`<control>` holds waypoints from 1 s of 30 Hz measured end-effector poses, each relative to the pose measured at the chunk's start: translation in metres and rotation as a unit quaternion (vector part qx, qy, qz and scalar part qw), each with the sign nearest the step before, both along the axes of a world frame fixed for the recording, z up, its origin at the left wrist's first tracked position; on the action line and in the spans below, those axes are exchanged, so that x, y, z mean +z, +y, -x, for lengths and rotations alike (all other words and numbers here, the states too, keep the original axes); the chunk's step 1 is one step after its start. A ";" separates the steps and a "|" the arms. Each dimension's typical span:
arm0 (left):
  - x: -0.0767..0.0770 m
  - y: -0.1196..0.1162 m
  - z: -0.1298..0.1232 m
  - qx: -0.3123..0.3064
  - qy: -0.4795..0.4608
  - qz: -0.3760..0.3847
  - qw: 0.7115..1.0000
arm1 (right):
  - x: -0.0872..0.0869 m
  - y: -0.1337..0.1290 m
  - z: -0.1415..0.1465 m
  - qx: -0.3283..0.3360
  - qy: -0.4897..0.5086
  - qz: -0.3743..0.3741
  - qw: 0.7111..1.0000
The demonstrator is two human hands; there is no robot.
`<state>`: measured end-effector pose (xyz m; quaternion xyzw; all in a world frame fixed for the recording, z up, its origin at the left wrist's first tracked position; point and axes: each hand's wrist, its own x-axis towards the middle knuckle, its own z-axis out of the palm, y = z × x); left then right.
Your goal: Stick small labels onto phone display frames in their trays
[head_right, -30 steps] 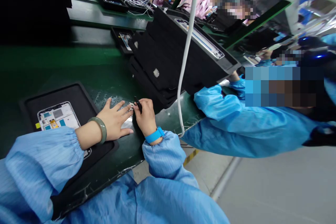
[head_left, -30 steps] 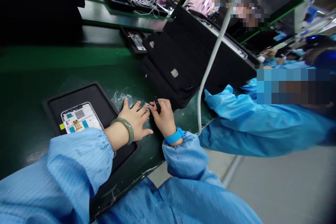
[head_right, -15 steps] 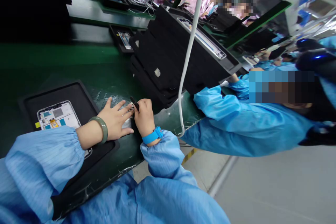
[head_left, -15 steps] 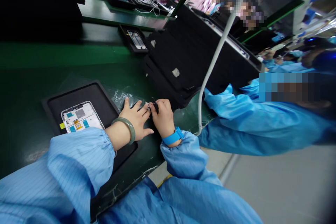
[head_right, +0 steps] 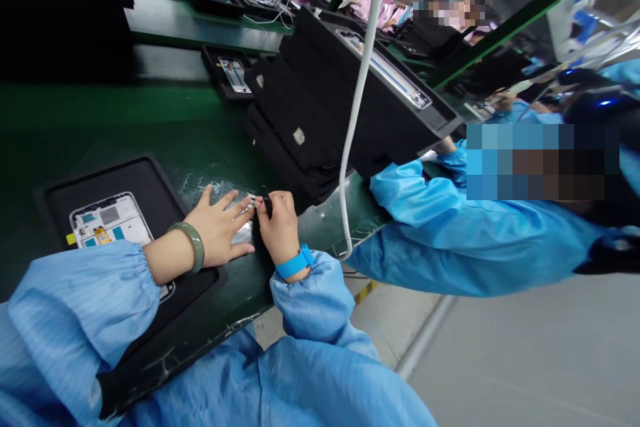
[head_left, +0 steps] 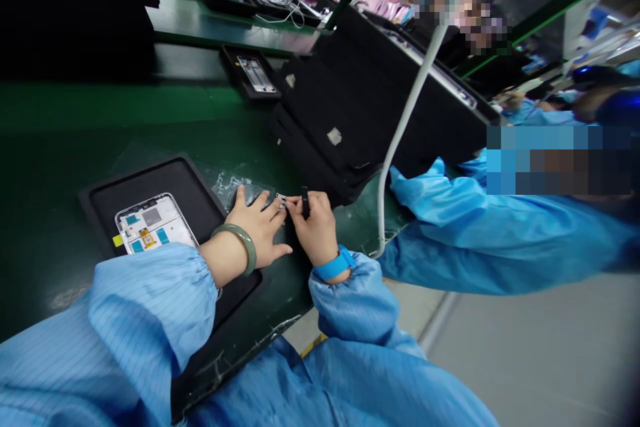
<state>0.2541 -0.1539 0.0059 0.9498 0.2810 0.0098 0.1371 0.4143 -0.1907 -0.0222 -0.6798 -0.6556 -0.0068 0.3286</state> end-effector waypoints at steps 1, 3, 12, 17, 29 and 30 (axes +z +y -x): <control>0.000 0.000 0.000 0.000 0.000 0.000 1.000 | -0.001 0.001 0.000 0.004 -0.003 0.005 1.000; 0.000 0.000 0.000 0.000 -0.001 0.000 1.000 | -0.002 0.002 0.000 0.008 -0.010 0.009 1.000; -0.001 0.000 0.001 0.003 0.002 -0.002 1.000 | -0.003 0.003 0.000 0.001 -0.017 0.006 1.000; -0.002 0.000 0.000 0.000 -0.001 -0.005 1.000 | -0.004 0.000 0.002 -0.004 -0.028 0.002 1.000; -0.005 0.000 0.001 0.000 -0.017 -0.011 1.000 | -0.003 0.001 0.001 -0.004 -0.028 0.005 1.000; -0.006 0.001 0.001 -0.003 -0.019 -0.012 1.000 | -0.003 0.000 0.000 -0.007 -0.032 0.004 0.999</control>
